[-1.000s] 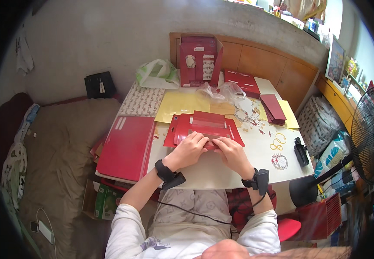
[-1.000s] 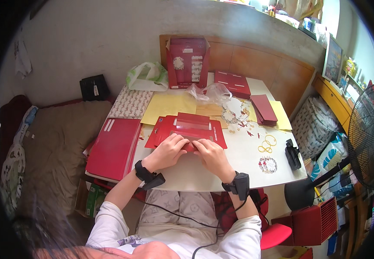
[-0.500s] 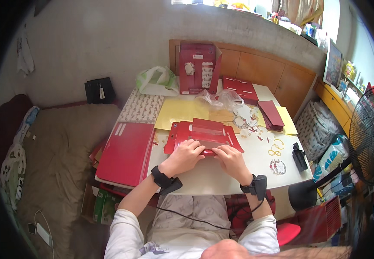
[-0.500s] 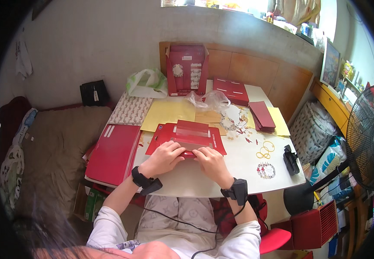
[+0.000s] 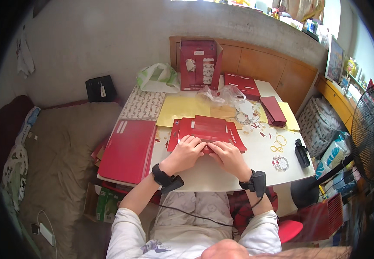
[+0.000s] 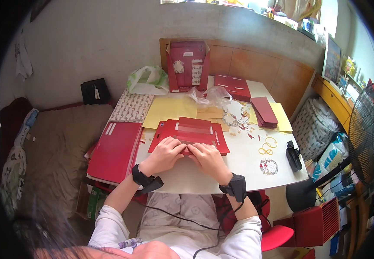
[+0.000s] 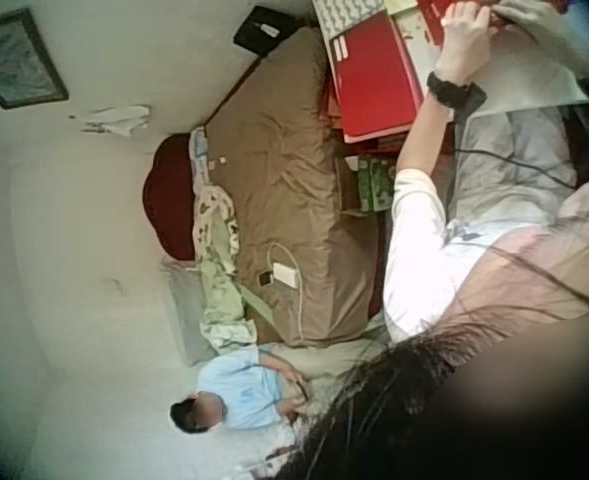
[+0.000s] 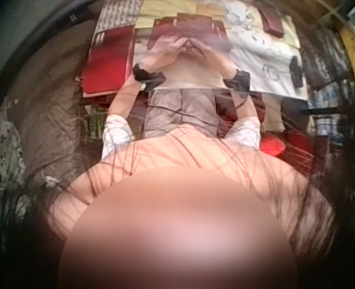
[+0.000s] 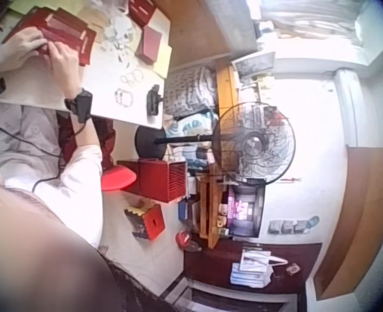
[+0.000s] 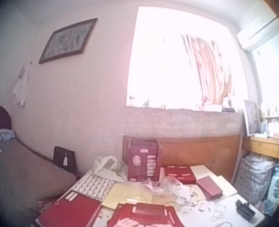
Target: The recorder is folding and assembling red cardboard gift packaging or wallet boxes at a table.
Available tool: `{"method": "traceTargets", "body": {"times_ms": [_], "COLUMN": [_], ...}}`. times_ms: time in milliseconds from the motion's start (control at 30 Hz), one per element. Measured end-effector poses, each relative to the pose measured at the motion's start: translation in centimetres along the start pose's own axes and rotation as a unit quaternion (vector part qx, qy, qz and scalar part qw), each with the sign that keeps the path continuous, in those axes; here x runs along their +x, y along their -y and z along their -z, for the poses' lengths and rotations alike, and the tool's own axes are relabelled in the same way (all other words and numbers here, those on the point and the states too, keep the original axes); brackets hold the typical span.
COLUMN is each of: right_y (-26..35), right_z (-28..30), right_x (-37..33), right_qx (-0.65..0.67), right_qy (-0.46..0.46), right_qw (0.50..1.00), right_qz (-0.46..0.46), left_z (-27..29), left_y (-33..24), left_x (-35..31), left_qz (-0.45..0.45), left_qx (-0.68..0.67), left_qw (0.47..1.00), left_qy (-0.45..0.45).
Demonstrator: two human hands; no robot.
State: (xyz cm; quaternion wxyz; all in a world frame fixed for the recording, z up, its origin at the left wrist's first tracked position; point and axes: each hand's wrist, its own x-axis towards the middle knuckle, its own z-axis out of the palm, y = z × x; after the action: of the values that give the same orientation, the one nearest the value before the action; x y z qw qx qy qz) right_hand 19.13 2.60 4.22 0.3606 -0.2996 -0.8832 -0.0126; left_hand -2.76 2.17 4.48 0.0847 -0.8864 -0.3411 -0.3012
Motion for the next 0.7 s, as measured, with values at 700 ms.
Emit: {"method": "traceTargets", "body": {"times_ms": [700], "right_y": [-0.4], "right_z": [-0.3], "right_x": [-0.6], "right_qx": [-0.007], "right_qy": [-0.010], "right_qw": [1.000], "right_qz": [-0.009], "left_z": [0.8], "left_y": [1.3], "left_x": [-1.8], "left_qz": [0.033], "left_qx": [-0.007], "left_qw": [0.999], "left_qy": [0.007]}}
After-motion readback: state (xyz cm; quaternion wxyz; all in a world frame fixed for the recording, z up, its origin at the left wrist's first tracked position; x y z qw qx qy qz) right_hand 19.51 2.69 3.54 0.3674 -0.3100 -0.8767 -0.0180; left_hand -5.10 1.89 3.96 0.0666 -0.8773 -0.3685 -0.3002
